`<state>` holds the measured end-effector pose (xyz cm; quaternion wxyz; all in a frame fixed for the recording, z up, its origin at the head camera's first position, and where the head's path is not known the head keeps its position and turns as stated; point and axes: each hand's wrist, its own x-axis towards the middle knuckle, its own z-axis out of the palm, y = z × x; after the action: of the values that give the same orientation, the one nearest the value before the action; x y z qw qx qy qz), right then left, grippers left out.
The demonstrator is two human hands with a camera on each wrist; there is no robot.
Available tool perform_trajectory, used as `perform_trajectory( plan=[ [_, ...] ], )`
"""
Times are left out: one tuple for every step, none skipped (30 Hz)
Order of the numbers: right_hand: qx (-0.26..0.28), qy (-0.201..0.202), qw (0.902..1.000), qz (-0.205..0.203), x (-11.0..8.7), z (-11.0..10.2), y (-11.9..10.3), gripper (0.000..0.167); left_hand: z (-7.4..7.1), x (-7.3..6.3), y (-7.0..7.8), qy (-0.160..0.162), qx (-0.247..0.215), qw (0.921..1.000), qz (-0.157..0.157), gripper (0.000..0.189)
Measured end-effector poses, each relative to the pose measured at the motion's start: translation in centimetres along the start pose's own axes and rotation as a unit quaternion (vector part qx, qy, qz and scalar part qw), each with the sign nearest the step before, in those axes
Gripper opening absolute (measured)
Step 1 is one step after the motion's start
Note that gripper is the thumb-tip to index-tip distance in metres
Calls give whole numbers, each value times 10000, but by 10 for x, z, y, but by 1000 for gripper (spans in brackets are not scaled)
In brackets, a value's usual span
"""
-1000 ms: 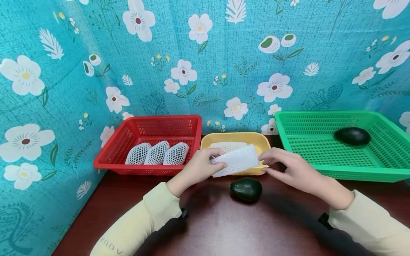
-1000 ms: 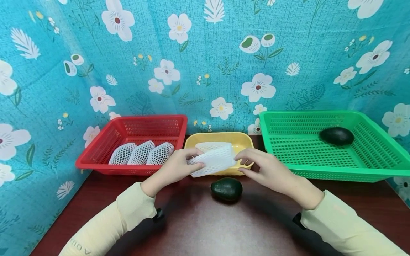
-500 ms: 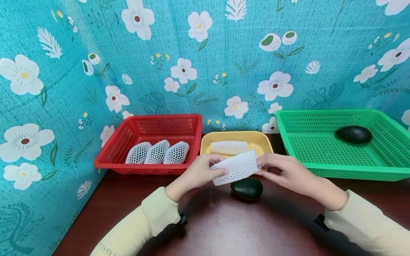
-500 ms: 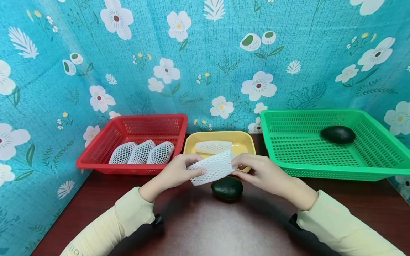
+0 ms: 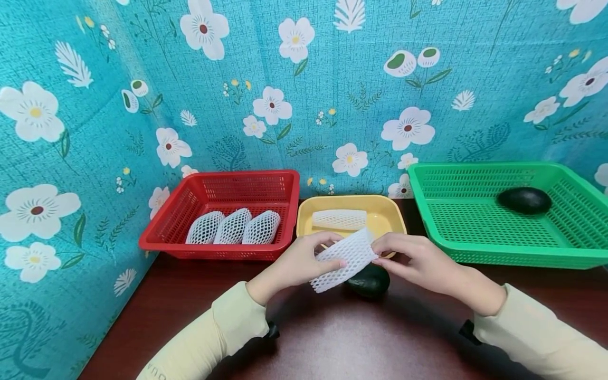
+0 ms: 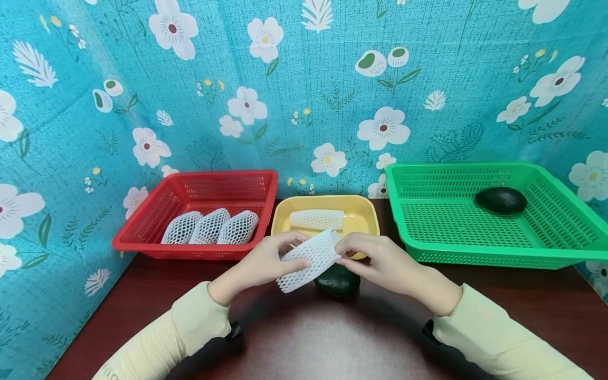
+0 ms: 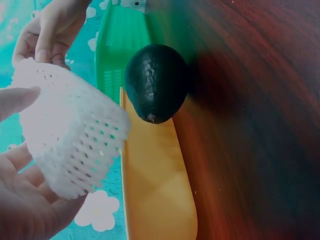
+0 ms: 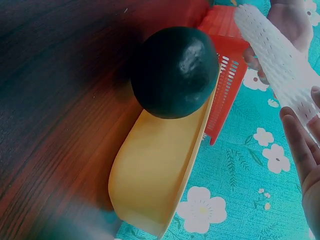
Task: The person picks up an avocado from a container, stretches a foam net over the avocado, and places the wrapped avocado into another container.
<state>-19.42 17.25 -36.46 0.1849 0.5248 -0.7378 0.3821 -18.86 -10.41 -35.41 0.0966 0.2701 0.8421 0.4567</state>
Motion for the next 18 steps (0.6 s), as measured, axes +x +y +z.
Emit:
perform_trajectory(
  plan=[
    [19,19,10000,3,0,1,0,22,1,0,1,5,-32,10000,-3,45],
    [33,33,10000,2,0,1,0,22,1,-1,1,15,-68,10000,-17,46],
    [31,40,10000,4,0,2,-1,23,2,-1,1,19,-117,9999,-32,47],
    [38,40,10000,-1,0,3,-1,24,3,-1,1,26,-159,9999,-54,48],
    [48,34,10000,-5,0,4,-1,24,3,-1,1,38,-193,9998,-69,49],
    [43,32,10000,-5,0,5,-1,25,4,-2,1,47,-231,9997,-84,49],
    [30,19,10000,8,0,5,-1,25,5,-2,1,72,-243,9996,-81,49],
    [12,-1,10000,15,0,6,-1,25,5,-2,0,98,-234,9997,-62,49],
    [-5,-19,10000,24,-1,6,-1,26,6,-1,0,118,-233,9997,-29,47],
    [-29,-23,10000,23,-1,7,-2,26,6,-1,0,152,-212,9997,16,45],
    [-56,-23,10000,33,-1,7,-2,27,7,-1,-1,185,-197,9996,60,42],
    [-77,-19,10000,28,-1,7,-2,27,7,-1,-1,220,-191,9995,95,38],
    [-94,-19,9999,37,-2,8,-3,27,7,-1,-1,251,-194,9994,135,34],
    [-101,-12,9999,38,-2,8,-3,27,8,-1,-2,280,-209,9993,155,31],
    [-123,-6,9999,43,-2,8,-3,27,7,-1,-2,312,-214,9991,182,27],
    [-155,10,9999,36,-2,8,-3,28,7,-1,-2,347,-203,9990,200,25],
    [-168,17,9999,30,-2,7,-3,29,7,-1,-2,378,-187,9989,215,23],
    [-196,26,9998,15,-2,7,-3,30,7,-1,-2,412,-171,9987,231,22]
  ],
)
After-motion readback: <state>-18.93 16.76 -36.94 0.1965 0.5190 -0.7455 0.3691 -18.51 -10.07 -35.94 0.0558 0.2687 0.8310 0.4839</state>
